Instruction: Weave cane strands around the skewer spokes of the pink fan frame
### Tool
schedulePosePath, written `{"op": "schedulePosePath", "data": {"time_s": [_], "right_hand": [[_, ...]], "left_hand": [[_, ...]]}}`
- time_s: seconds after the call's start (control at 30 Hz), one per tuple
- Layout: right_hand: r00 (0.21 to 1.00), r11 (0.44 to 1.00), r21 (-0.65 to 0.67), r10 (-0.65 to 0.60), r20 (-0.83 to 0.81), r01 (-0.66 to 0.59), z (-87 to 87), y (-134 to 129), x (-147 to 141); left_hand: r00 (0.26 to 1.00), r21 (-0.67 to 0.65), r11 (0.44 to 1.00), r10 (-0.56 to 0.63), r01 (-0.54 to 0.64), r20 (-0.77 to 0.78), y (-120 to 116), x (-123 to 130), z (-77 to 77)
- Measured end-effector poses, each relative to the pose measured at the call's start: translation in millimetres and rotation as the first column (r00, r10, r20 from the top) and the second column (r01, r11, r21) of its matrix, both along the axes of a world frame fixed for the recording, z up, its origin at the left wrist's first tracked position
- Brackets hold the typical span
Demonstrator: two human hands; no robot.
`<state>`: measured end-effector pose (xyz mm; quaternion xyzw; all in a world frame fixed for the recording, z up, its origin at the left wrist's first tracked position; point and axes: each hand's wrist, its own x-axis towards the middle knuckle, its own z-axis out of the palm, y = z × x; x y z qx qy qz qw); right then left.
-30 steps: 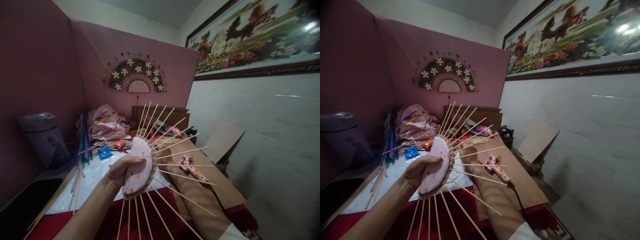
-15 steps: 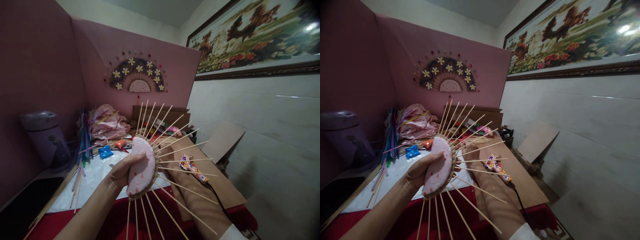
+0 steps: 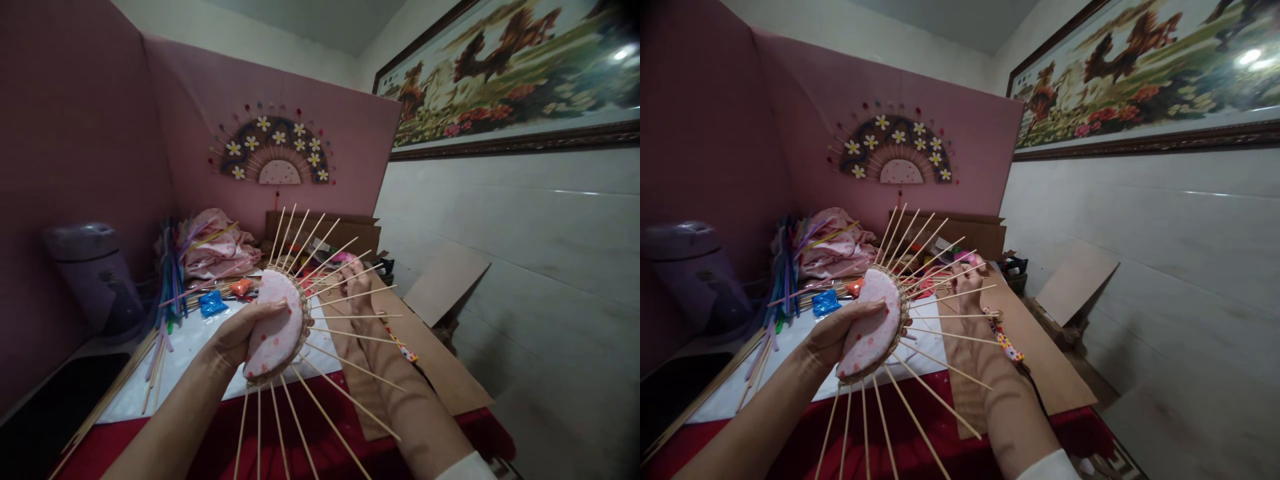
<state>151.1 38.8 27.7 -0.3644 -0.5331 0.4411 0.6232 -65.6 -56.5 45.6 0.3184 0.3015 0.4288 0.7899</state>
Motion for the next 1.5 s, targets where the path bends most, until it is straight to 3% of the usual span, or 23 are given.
{"op": "schedulePosePath", "data": {"time_s": [0.17,0.3,0.43,0.67,0.9,1.27,1.5], "right_hand": [[0.972,0.997,0.077,0.009,-0.233,0.009,6.3,6,20],[0.843,0.982,0.146,0.177,-0.508,-0.119,10.1,2,27],[0.781,0.975,0.15,0.222,-0.584,-0.165,13.2,-3,25],[0.86,0.998,0.061,0.059,-0.507,-0.033,9.9,5,23],[0.884,0.997,0.043,-0.03,-0.466,0.056,0.2,15,23],[0.9,0.997,0.052,-0.024,-0.435,0.052,4.7,11,23],[0.922,0.997,0.013,-0.068,-0.382,0.079,2.5,11,22]], "left_hand": [[0.986,-0.036,0.99,0.134,-0.138,-0.099,10,-6,-0.3],[0.983,-0.046,0.986,0.158,-0.163,-0.097,16,-10,-2.4],[0.971,-0.06,0.977,0.195,-0.205,-0.136,18,-11,-2.2],[0.969,-0.041,0.979,0.19,-0.199,-0.155,18,-14,0.1],[0.98,-0.056,0.994,0.078,-0.089,-0.184,15,-16,-0.4],[0.969,-0.099,0.983,0.13,-0.154,-0.212,18,-17,0.4],[0.979,-0.096,0.991,0.077,-0.097,-0.19,14,-14,1.5]]}}
